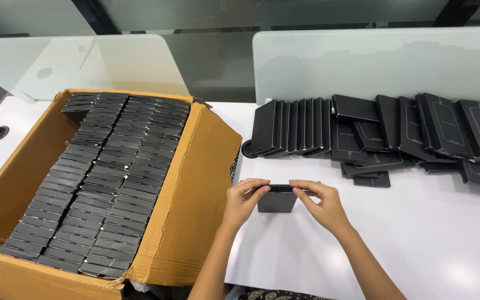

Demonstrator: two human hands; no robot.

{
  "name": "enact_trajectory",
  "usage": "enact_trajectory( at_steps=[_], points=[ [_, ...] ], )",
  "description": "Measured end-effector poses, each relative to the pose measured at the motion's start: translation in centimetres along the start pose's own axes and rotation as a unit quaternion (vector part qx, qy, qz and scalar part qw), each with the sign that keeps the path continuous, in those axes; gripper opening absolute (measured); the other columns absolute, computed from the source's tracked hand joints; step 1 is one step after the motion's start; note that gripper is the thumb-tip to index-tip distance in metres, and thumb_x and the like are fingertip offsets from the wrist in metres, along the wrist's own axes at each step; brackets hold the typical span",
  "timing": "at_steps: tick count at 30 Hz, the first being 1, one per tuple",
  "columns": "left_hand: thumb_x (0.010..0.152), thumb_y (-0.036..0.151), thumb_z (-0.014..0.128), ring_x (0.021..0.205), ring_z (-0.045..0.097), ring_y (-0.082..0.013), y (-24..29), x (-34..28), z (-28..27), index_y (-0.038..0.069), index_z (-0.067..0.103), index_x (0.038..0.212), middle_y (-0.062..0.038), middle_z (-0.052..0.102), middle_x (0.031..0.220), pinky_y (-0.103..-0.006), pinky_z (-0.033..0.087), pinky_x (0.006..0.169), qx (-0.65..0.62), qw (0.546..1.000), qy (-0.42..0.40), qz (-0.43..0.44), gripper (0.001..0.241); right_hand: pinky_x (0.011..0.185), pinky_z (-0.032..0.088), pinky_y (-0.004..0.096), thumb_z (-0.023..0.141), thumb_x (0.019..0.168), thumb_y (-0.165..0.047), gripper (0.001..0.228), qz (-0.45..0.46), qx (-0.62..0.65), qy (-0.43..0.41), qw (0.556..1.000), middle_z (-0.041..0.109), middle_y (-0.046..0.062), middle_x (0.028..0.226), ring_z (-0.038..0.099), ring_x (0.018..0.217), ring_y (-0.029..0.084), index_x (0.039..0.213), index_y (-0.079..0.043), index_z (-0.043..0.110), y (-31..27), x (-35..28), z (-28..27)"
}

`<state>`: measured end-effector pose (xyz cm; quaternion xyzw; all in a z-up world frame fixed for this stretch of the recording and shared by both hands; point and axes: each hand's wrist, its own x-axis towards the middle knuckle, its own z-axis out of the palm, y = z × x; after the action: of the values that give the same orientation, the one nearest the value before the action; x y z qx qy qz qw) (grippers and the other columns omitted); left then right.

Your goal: The person picks up black rectangular boxes from a pile in a large cardboard box and places them on a desk, then opens and closes one box to check its contents before returning it to the cardboard box.

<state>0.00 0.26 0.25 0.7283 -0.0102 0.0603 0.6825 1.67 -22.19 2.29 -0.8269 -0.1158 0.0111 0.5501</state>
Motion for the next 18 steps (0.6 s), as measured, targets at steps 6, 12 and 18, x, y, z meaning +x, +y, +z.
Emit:
enact_trajectory(
  at_steps=[6, 12, 18],
  points=[
    [0.086, 0.01, 0.079, 0.102, 0.075, -0.0165, 0.2, 0.1, -0.9, 0.008, 0.082, 0.102, -0.007, 0.08, 0.108, -0.0287, 0.061, 0.09, 0.072, 0.996, -0.029, 0.054, 0.017, 0.088, 0.063, 0.03, 0.071, 0.089, -0.009, 0.019, -0.081, -0.025, 0.004, 0.996, 0.079, 0.006, 0.115, 0.076, 0.101, 0.019, 0.106, -0.01, 0.08, 0.3, 0.0, -0.1],
    [0.082, 0.015, 0.082, 0.099, 0.075, -0.0184, 0.3, 0.1, -1.5, 0.013, 0.082, 0.104, -0.005, 0.078, 0.117, -0.0306, 0.061, 0.089, 0.107, 0.991, -0.062, 0.049, 0.022, 0.091, 0.058, 0.034, 0.075, 0.085, -0.007, 0.015, -0.112, -0.06, 0.033, 0.991, 0.08, 0.008, 0.115, 0.079, 0.097, 0.019, 0.098, -0.008, 0.081, 1.3, -0.2, 0.0],
    [0.081, 0.016, 0.082, 0.098, 0.075, -0.0195, 0.0, -0.8, -1.3, 0.014, 0.082, 0.103, -0.005, 0.077, 0.119, -0.0316, 0.061, 0.088, 0.123, 0.988, -0.059, 0.078, 0.022, 0.092, 0.057, 0.035, 0.075, 0.078, -0.004, 0.023, -0.196, -0.081, 0.006, 0.977, 0.077, 0.011, 0.116, 0.075, 0.105, 0.025, 0.101, -0.006, 0.077, 1.3, -1.0, -0.2]
  ],
)
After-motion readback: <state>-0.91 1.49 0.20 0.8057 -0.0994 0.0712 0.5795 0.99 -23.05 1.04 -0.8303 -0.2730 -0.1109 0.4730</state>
